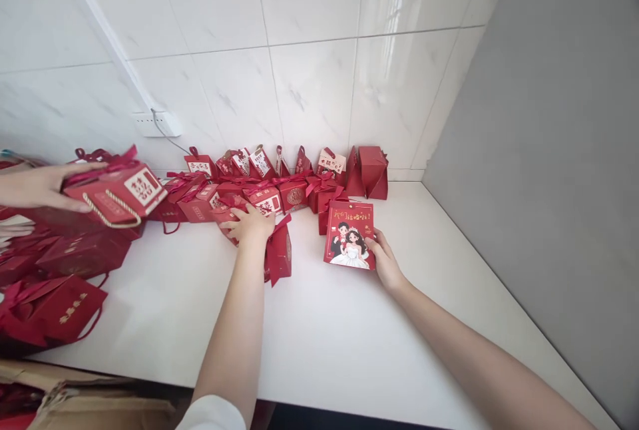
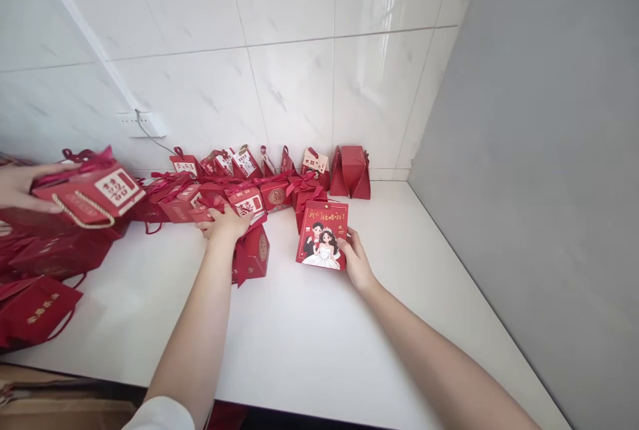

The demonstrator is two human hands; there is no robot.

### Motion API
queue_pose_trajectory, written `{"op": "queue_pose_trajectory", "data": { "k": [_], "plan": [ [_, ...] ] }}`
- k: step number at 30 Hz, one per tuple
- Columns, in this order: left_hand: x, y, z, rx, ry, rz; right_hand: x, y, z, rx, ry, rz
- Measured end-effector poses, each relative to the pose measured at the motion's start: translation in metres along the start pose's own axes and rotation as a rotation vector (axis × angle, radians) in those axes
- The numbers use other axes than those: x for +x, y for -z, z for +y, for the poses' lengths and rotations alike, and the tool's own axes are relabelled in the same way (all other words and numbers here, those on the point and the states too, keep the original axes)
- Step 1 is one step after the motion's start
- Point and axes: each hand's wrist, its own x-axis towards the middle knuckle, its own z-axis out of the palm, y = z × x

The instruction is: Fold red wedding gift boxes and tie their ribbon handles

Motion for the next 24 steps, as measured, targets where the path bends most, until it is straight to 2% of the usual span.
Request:
{"op": "queue_pose_trajectory", "data": {
  "k": [2, 4, 7, 10, 12, 14, 15, 17, 19, 22, 24],
  "plan": [
    [-0.004, -0.006, 0.01, -0.066, -0.107, -0.015, 0.002, 0.0, 0.001, 0.02, 0.013, 0.001],
    [-0.006, -0.005, 0.016, -0.195, -0.248, -0.097, 0.003, 0.0, 0.001, 0.034, 0.017, 0.001],
    [-0.015, 0.01, 0.015, -0.31, -0.433, -0.236, 0.004, -0.002, -0.001, 0.047, 0.018, 0.004],
    [-0.034, 0.04, -0.001, -0.108, -0.575, -0.308, 0.003, -0.003, -0.003, 0.061, 0.007, 0.007],
    [-0.049, 0.059, -0.016, 0.083, -0.582, -0.42, 0.003, -0.004, -0.004, 0.06, 0.001, 0.012],
    [-0.059, 0.068, -0.029, 0.215, -0.576, -0.511, 0.004, -0.003, -0.003, 0.054, 0.006, 0.015],
    [-0.062, 0.066, -0.032, 0.244, -0.577, -0.523, 0.004, -0.003, -0.003, 0.051, 0.01, 0.016],
    [-0.061, 0.051, -0.033, 0.22, -0.59, -0.507, 0.005, -0.002, -0.002, 0.045, 0.013, 0.015],
    [-0.054, 0.024, -0.028, 0.119, -0.605, -0.443, 0.005, -0.001, -0.002, 0.037, 0.013, 0.018],
    [-0.042, -0.008, -0.02, 0.005, -0.676, -0.19, 0.005, -0.001, -0.004, 0.035, 0.006, 0.025],
    [-0.039, -0.01, -0.02, 0.009, -0.746, 0.036, 0.005, -0.001, -0.004, 0.035, 0.003, 0.023]
  ]
}}
